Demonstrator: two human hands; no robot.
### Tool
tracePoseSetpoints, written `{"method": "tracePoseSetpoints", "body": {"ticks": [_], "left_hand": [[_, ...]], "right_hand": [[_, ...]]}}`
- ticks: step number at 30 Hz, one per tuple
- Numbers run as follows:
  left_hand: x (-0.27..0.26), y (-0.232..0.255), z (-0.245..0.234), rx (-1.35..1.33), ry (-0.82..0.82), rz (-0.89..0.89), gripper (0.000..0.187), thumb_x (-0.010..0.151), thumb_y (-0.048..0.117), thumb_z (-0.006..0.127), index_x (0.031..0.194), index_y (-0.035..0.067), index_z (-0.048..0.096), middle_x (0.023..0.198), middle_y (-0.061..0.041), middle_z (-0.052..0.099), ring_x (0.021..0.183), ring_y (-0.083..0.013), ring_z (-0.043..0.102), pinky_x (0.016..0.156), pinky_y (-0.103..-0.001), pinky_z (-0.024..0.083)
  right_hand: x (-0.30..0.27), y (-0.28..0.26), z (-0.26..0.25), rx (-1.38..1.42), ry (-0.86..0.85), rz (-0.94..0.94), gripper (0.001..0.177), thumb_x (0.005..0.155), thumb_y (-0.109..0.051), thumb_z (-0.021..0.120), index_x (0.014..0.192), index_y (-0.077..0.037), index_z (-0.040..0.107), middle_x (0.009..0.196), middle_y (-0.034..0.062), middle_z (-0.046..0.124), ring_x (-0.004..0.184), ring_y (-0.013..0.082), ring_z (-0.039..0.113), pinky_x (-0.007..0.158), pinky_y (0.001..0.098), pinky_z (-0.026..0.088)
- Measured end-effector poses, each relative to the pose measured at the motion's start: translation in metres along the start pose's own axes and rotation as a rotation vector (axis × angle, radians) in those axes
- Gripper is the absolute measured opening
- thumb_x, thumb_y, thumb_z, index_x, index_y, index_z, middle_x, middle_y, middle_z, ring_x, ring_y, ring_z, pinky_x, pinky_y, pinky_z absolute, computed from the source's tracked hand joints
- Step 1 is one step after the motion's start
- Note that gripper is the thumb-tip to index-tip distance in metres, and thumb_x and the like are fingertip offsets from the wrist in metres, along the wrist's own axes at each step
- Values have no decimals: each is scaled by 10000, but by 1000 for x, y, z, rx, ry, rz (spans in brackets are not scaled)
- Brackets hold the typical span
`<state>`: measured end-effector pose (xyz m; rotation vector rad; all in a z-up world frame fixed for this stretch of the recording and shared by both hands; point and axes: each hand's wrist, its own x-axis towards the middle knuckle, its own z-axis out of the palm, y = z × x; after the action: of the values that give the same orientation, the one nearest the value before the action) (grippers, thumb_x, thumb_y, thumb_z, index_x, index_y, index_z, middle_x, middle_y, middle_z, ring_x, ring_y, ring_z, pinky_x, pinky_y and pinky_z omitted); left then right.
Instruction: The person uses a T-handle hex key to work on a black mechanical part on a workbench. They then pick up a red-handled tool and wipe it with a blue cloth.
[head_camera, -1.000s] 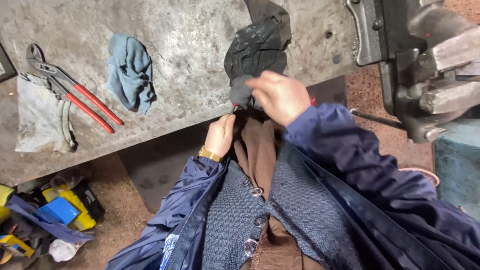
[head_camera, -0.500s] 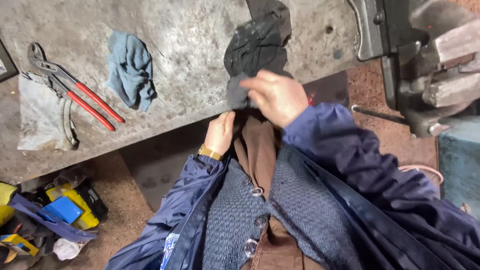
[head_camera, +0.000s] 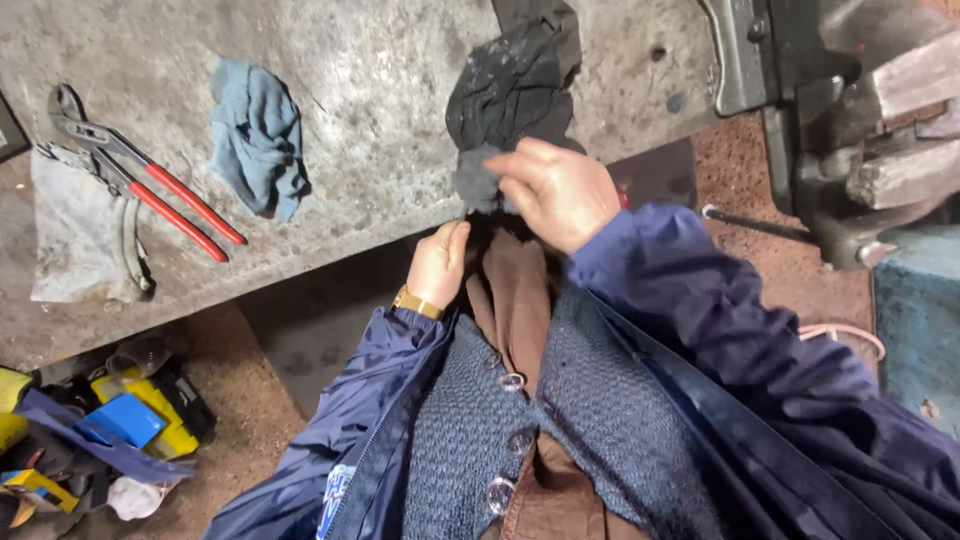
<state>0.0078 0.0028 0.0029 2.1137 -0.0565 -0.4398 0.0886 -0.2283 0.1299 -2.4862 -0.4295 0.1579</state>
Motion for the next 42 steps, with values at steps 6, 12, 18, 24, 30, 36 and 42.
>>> {"method": "tracePoseSetpoints", "body": {"ticks": [6, 12, 18, 24, 30, 36, 42], "left_hand": [[-5, 0, -1, 20, -5, -1, 387, 1100, 309, 462, 1163, 16, 707, 947, -272, 746, 989, -443, 707, 808, -548, 598], [-3, 4, -4, 9, 6, -8, 399, 1103, 313, 457, 1155, 10, 711, 956, -272, 749, 983, -449, 711, 798, -548, 595], [-3, 11, -11, -13, 8, -4, 391, 1107, 296, 435, 1103, 21, 714, 962, -263, 744, 1016, -448, 693, 804, -557, 584], [-2, 4, -8, 9, -10, 2, 379, 1104, 289, 436, 1114, 22, 705, 970, -259, 743, 1008, -451, 691, 820, -575, 575], [-4, 3, -3, 28, -1, -15, 387, 1102, 320, 449, 1119, 34, 709, 946, -248, 749, 1002, -429, 704, 811, -543, 590], [-5, 3, -3, 42, -4, -23, 408, 1110, 326, 437, 1151, 21, 704, 943, -264, 747, 975, -436, 712, 818, -553, 587], [-4, 8, -7, 43, 4, 7, 384, 1103, 293, 429, 1101, 13, 693, 912, -257, 747, 952, -477, 701, 776, -562, 586]], "right_hand": [[2, -1, -5, -15, -50, 38, 238, 973, -274, 638, 1194, -293, 724, 935, -14, 655, 877, 303, 704, 724, 403, 586], [6, 22, 11, -88, -37, 65, 237, 964, -274, 650, 1181, -268, 746, 928, 2, 661, 869, 306, 707, 728, 424, 587], [9, 16, 12, 5, 17, 29, 239, 980, -236, 624, 1195, -246, 725, 919, 18, 643, 851, 341, 695, 705, 438, 584], [4, 5, -1, 32, 1, 2, 244, 983, -250, 631, 1208, -281, 720, 936, -16, 648, 873, 298, 703, 722, 394, 588], [-1, -10, -6, 62, -19, 23, 251, 978, -238, 628, 1206, -286, 720, 924, -22, 646, 869, 303, 701, 702, 409, 586], [3, 27, 19, -81, -9, 33, 226, 970, -279, 627, 1174, -287, 725, 911, -14, 629, 842, 291, 698, 705, 410, 583], [5, 17, 10, -49, 35, 8, 248, 953, -270, 648, 1187, -300, 724, 930, -13, 644, 882, 301, 699, 720, 420, 589]]}}
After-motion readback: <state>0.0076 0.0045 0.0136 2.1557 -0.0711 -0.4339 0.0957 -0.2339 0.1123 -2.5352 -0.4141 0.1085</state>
